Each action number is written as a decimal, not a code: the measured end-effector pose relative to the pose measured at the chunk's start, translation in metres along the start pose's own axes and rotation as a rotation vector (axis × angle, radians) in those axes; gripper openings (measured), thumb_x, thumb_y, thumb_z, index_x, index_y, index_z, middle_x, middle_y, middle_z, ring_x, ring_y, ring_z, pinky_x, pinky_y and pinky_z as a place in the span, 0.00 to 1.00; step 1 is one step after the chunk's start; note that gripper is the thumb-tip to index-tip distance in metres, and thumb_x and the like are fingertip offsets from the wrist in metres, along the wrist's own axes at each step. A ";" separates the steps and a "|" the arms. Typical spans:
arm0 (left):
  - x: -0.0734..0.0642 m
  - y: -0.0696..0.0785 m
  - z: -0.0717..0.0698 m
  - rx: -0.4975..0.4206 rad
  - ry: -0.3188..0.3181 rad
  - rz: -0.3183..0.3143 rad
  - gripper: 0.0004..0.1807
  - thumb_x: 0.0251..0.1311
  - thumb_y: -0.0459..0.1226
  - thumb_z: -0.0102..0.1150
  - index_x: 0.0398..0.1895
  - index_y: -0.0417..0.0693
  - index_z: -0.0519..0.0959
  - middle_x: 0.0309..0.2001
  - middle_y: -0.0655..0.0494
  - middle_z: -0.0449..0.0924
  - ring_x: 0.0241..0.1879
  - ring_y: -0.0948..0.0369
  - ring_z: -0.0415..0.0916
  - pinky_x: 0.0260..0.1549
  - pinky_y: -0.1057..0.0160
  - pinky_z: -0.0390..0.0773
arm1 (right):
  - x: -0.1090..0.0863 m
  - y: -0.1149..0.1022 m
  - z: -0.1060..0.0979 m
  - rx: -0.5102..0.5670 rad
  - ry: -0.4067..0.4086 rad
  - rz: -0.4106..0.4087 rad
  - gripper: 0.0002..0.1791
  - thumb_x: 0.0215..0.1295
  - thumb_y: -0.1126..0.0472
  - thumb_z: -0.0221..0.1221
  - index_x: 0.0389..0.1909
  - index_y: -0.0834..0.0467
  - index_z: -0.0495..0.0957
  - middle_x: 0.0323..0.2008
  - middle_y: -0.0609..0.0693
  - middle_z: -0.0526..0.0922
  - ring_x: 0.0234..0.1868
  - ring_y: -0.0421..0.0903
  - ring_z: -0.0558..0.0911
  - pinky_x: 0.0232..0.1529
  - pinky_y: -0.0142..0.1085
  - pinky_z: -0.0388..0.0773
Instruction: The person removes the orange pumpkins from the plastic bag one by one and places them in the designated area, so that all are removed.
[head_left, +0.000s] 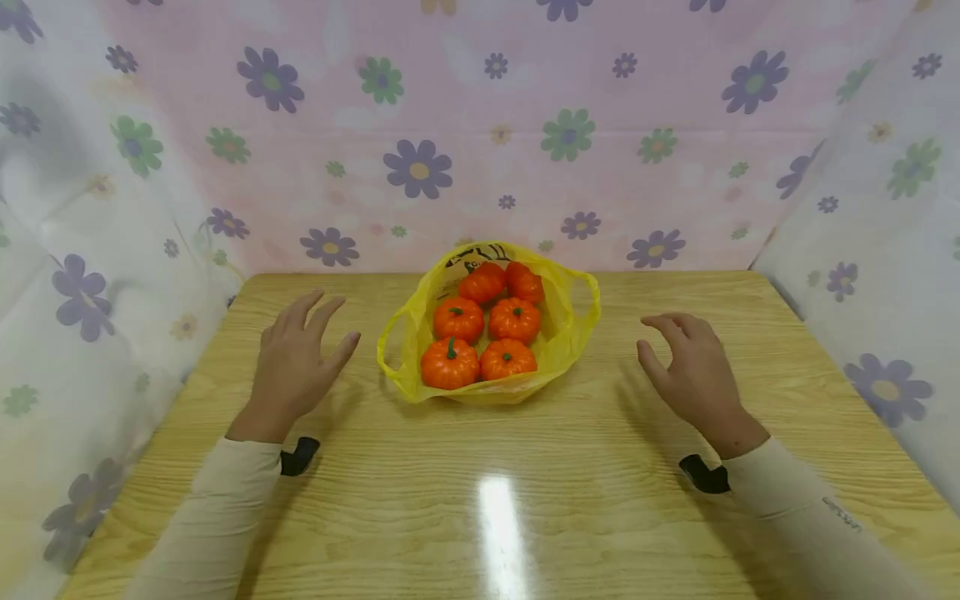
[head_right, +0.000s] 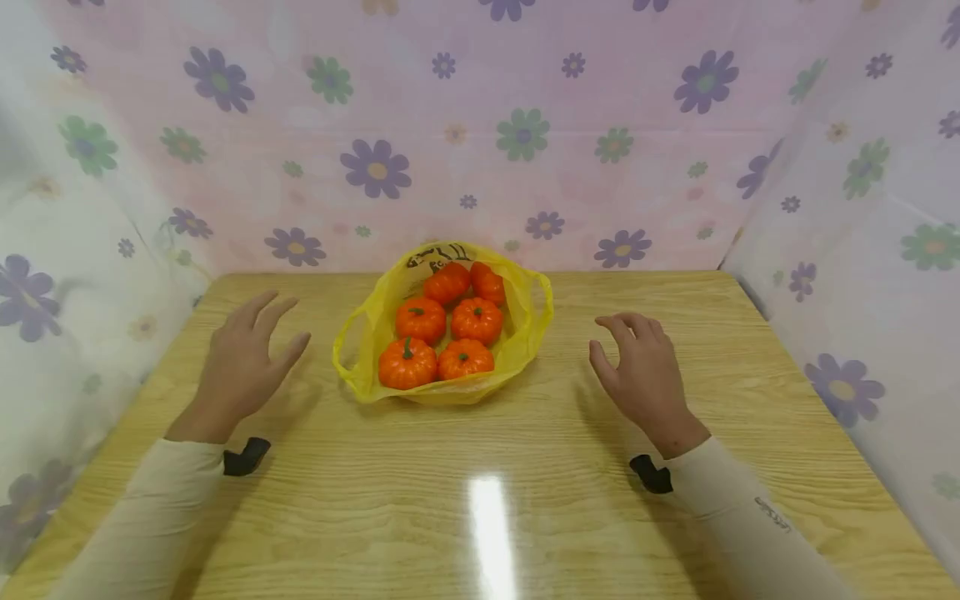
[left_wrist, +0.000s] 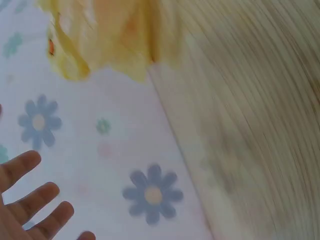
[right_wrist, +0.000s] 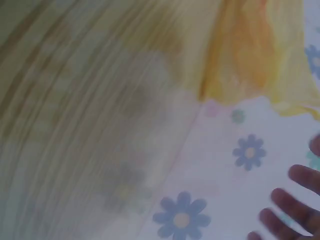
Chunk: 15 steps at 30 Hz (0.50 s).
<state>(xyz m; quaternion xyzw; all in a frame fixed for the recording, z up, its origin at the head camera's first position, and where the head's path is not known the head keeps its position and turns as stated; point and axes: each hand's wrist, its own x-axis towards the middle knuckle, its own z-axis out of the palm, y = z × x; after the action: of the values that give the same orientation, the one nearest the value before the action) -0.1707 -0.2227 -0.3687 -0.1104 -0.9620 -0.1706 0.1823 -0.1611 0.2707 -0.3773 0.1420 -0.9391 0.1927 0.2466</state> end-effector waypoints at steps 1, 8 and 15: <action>0.001 0.005 0.002 -0.032 0.056 0.025 0.30 0.71 0.52 0.54 0.70 0.49 0.68 0.70 0.39 0.64 0.69 0.37 0.61 0.63 0.31 0.60 | 0.000 -0.004 0.003 0.051 0.082 -0.023 0.16 0.67 0.64 0.60 0.53 0.65 0.80 0.50 0.65 0.78 0.52 0.65 0.74 0.48 0.59 0.70; 0.009 0.046 0.017 -0.179 0.164 0.070 0.20 0.65 0.41 0.65 0.58 0.45 0.78 0.47 0.43 0.77 0.41 0.48 0.74 0.38 0.49 0.77 | 0.008 -0.045 0.016 0.279 0.331 -0.175 0.07 0.62 0.70 0.58 0.37 0.65 0.84 0.36 0.60 0.80 0.39 0.55 0.76 0.42 0.36 0.70; 0.010 0.064 0.026 -0.265 0.097 -0.018 0.17 0.66 0.42 0.64 0.54 0.44 0.79 0.36 0.48 0.74 0.25 0.59 0.64 0.21 0.64 0.66 | 0.018 -0.077 0.028 0.388 0.275 -0.249 0.08 0.60 0.71 0.61 0.39 0.63 0.83 0.39 0.59 0.80 0.41 0.53 0.79 0.47 0.28 0.74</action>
<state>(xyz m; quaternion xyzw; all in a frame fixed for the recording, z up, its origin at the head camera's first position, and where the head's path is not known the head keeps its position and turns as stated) -0.1703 -0.1525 -0.3688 -0.1166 -0.9221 -0.3029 0.2110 -0.1602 0.1873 -0.3683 0.2736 -0.8175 0.3548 0.3619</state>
